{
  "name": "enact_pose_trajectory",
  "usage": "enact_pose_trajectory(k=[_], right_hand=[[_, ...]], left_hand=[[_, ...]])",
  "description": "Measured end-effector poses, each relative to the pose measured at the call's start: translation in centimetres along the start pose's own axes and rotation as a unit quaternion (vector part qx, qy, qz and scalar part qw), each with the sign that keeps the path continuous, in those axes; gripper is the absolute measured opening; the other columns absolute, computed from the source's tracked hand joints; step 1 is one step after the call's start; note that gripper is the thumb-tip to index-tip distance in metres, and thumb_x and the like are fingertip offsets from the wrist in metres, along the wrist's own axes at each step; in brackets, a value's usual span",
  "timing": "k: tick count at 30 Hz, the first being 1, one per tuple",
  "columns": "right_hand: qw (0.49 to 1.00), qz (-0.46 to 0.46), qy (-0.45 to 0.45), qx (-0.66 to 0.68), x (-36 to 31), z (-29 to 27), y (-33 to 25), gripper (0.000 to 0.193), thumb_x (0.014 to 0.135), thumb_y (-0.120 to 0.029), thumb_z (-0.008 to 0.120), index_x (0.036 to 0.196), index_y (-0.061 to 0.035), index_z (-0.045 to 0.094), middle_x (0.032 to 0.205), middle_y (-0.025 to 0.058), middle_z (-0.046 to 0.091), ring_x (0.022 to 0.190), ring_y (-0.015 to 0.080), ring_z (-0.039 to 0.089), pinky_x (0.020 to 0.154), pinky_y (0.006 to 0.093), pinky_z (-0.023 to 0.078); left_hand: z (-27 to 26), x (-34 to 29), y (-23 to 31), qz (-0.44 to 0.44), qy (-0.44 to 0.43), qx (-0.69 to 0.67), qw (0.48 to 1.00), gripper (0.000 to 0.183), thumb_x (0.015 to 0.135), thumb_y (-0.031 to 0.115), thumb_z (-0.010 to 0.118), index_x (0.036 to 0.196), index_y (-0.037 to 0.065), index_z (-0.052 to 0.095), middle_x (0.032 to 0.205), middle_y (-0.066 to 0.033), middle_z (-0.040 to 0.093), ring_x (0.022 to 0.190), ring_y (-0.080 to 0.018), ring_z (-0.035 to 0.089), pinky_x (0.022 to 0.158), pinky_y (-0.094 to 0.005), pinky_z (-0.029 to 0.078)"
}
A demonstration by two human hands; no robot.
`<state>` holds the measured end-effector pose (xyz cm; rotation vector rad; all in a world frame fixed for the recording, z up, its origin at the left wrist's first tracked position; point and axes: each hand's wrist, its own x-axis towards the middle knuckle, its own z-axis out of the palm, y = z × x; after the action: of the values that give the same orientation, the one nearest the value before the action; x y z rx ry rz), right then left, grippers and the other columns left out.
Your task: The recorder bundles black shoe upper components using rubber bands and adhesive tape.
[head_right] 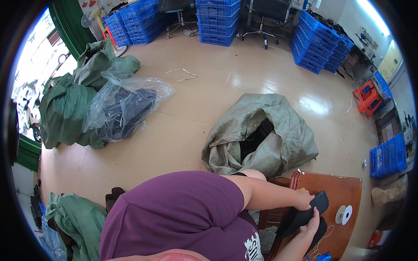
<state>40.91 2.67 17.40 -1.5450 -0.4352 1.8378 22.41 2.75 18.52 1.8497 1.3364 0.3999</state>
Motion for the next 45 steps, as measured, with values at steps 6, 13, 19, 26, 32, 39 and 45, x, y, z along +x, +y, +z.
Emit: enact_pose_trajectory(k=[6, 13, 19, 26, 32, 39, 45], right_hand=[[0.999, -0.031, -0.004, 0.039, 0.2, -1.4, 1.1, 0.049, 0.092, -0.036, 0.060, 0.127, -0.0031, 0.057, 0.125, 0.0170, 0.063, 0.109, 0.0349, 0.062, 0.098, 0.0508, 0.049], [0.993, -0.102, 0.014, 0.049, -4.9, 0.1, 3.9, 0.042, 0.089, -0.030, 0.065, 0.118, -0.0006, 0.062, 0.115, 0.0159, 0.067, 0.098, 0.0315, 0.067, 0.087, 0.0441, 0.055], [0.955, -0.293, 0.021, 0.050, -11.3, 4.0, 5.0, 0.045, 0.083, -0.014, 0.069, 0.123, 0.0000, 0.054, 0.108, 0.0122, 0.064, 0.096, 0.0255, 0.065, 0.086, 0.0388, 0.055], [0.941, -0.332, -0.022, 0.067, -15.8, 2.7, 6.8, 0.080, 0.085, -0.025, 0.072, 0.147, -0.0080, 0.025, 0.132, 0.0156, 0.047, 0.121, 0.0254, 0.051, 0.099, 0.0398, 0.047], [0.928, -0.368, -0.056, -0.010, -18.6, 0.0, 7.7, 0.097, 0.086, -0.034, 0.073, 0.155, -0.0093, 0.009, 0.145, 0.0184, 0.038, 0.136, 0.0279, 0.038, 0.109, 0.0380, 0.037], [0.967, -0.215, -0.106, 0.088, -20.9, -4.9, 10.3, 0.076, 0.087, -0.020, 0.071, 0.149, -0.0016, 0.031, 0.118, 0.0160, 0.060, 0.092, 0.0254, 0.067, 0.078, 0.0370, 0.056], [0.966, -0.252, -0.016, 0.058, -22.9, -10.2, 5.6, 0.055, 0.088, -0.019, 0.069, 0.135, -0.0012, 0.048, 0.097, 0.0114, 0.066, 0.066, 0.0192, 0.068, 0.054, 0.0287, 0.057]], left_hand=[[-0.1, -0.5, 0.2, 0.021, -0.011, 0.014, 1.000, 0.053, 0.086, 0.033, 0.054, 0.131, 0.005, 0.057, 0.118, -0.0236, 0.065, 0.112, -0.0401, 0.060, 0.098, -0.0465, 0.046], [1.9, -1.4, -0.4, 0.046, -0.035, -0.067, 0.996, 0.058, 0.080, 0.040, 0.055, 0.128, 0.008, 0.059, 0.123, -0.0233, 0.063, 0.113, -0.0409, 0.060, 0.103, -0.0446, 0.044], [-0.9, -5.6, -1.2, 0.134, 0.005, -0.323, 0.937, 0.091, 0.073, 0.033, 0.082, 0.141, -0.003, 0.035, 0.124, -0.0246, 0.059, 0.118, -0.0309, 0.058, 0.097, -0.0379, 0.048], [-1.6, -9.8, 5.6, 0.128, -0.190, -0.469, 0.853, 0.078, 0.083, 0.013, 0.076, 0.145, -0.003, 0.032, 0.127, -0.0146, 0.056, 0.115, -0.0193, 0.057, 0.094, -0.0328, 0.050], [-0.8, -10.5, 6.3, 0.090, -0.208, -0.503, 0.834, 0.067, 0.084, 0.011, 0.073, 0.141, 0.001, 0.039, 0.124, -0.0126, 0.058, 0.110, -0.0209, 0.060, 0.093, -0.0332, 0.051], [0.0, -8.7, 8.0, 0.042, -0.141, -0.623, 0.769, 0.045, 0.092, 0.018, 0.063, 0.130, 0.002, 0.045, 0.114, -0.0141, 0.061, 0.102, -0.0252, 0.065, 0.088, -0.0386, 0.055], [2.3, -4.1, 12.5, -0.034, -0.156, -0.617, 0.771, 0.036, 0.094, 0.022, 0.063, 0.122, 0.004, 0.053, 0.115, -0.0113, 0.062, 0.107, -0.0223, 0.062, 0.084, -0.0359, 0.056]])
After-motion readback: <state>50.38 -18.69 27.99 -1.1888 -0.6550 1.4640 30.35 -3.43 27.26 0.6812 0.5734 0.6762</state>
